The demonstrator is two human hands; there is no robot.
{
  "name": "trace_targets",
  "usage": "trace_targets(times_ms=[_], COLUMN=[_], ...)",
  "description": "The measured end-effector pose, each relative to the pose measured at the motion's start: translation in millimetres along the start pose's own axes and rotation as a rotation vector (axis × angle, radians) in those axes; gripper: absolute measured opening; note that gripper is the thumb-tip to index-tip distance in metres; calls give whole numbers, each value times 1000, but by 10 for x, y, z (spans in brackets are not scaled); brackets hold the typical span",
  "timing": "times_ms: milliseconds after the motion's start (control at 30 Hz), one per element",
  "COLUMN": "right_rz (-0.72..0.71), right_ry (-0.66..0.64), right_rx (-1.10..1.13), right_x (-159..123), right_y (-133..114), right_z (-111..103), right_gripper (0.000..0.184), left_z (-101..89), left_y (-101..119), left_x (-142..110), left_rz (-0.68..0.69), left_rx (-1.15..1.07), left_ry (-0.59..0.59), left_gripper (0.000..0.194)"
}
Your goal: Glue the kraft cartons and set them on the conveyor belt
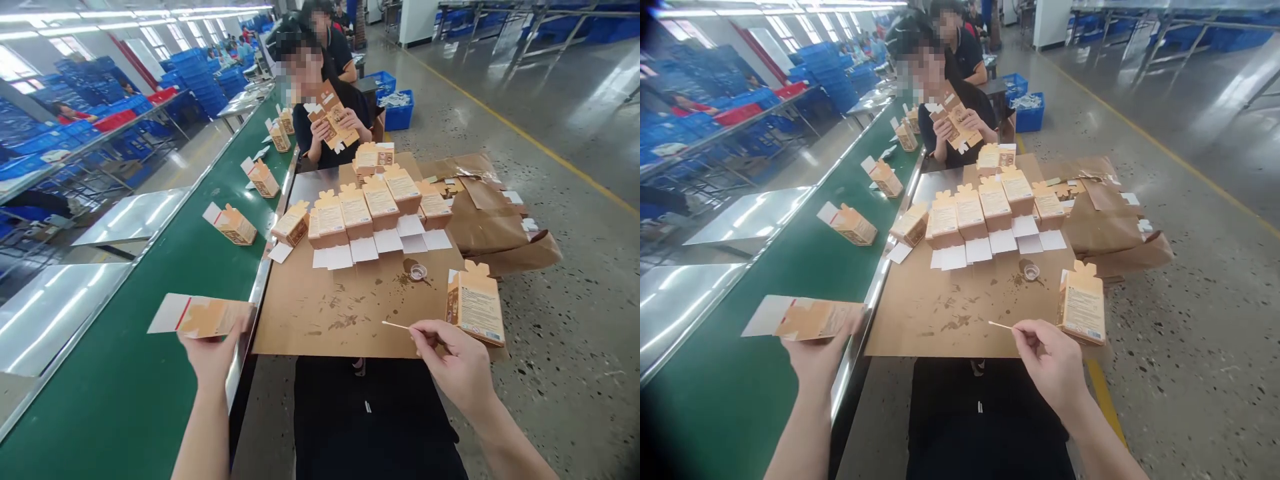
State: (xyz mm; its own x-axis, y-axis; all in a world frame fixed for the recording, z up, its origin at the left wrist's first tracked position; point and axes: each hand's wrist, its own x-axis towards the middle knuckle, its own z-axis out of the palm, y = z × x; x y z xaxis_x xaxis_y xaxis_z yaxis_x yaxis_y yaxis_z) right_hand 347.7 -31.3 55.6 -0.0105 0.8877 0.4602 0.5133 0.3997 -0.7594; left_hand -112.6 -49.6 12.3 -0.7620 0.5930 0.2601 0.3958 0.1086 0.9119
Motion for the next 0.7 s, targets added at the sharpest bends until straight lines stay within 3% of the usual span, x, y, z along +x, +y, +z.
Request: trace_targets(times_ms=[100,200,300,367,467,533,600,700], right_rz=[-4,12,33,80,194,230,201,91], right_ry=[-1,-31,-47,-52,-10,15,23,49], right_rx=[22,27,31,18,-43,-73,-63,-18], right_x=[42,98,123,108,52,24,28,85], right_y=[18,15,1,1,27,57,81,61], right_z=[15,86,78,-19,-241,-347,-363,-253], right_gripper=[18,18,21,23,18,15,18,26], left_z=[-213,-202,-207,-275,-313,-142,244,1079], left_y=[-116,-215,-295,-333,-347,-273,-80,406], left_x=[358,554,582,463,149,16,81,557], left_rz=[-60,-199,-254,-207,96,335,457,392], left_rx=[-73,7,170,236,179,92,20,56], left_ry=[76,43,51,142,398,422,265,-22], left_gripper=[106,95,97,104,96,76,60,51])
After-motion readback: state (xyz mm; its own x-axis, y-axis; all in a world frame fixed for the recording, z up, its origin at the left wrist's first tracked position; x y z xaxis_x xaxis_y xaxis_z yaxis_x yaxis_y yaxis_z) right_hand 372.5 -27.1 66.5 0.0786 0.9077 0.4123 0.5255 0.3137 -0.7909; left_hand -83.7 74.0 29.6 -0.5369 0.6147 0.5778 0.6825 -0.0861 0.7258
